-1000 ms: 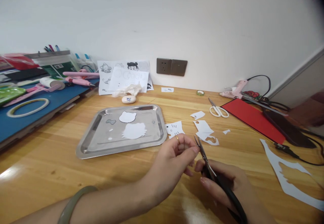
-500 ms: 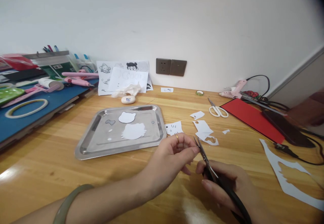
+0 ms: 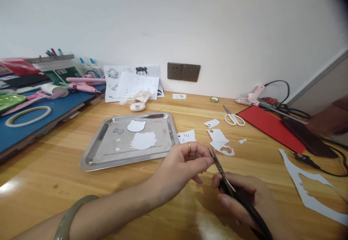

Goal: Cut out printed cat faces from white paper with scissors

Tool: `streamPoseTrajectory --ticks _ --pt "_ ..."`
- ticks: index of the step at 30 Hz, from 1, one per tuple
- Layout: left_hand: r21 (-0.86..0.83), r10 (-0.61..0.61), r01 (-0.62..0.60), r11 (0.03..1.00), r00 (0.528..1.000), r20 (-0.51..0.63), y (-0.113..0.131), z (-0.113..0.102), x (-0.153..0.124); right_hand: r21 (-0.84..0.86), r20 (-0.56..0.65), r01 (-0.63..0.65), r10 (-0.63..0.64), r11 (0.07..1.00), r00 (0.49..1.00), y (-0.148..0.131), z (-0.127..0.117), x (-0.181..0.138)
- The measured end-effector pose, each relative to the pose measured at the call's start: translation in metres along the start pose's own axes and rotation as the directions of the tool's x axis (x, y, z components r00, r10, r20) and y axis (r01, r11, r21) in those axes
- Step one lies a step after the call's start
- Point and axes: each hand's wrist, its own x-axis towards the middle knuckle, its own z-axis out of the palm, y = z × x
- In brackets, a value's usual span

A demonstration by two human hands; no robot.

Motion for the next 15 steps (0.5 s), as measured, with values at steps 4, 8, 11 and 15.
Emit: streamPoseTrajectory --ticks 4,8,11,15 --pt "0.007 -0.002 0.002 1.000 1.000 -0.002 0.0003 -0.0009 -0.0016 -0.052 0.051 -0.004 0.007 0.999 0.999 -0.0001 -0.0020 0.0011" --pt "0.010 0.001 -0.001 1.000 1.000 -0.004 -0.0001 -0.0020 -0.0017 0.005 0.003 0.001 -0.001 1.000 1.000 -0.0011 -0.0020 0.0005" --pt "0.007 0.003 -0.003 1.000 1.000 -0.009 0.0002 -0.0024 -0.0003 0.050 0.041 0.002 -0.004 0.999 0.999 -0.0020 -0.0016 -0.0002" --pt "0.002 0.001 -0.001 1.000 1.000 -0.009 0.0009 -0.0023 0.0001 0.065 0.073 0.012 -0.017 0.998 0.997 -0.0032 -0.0023 0.0004"
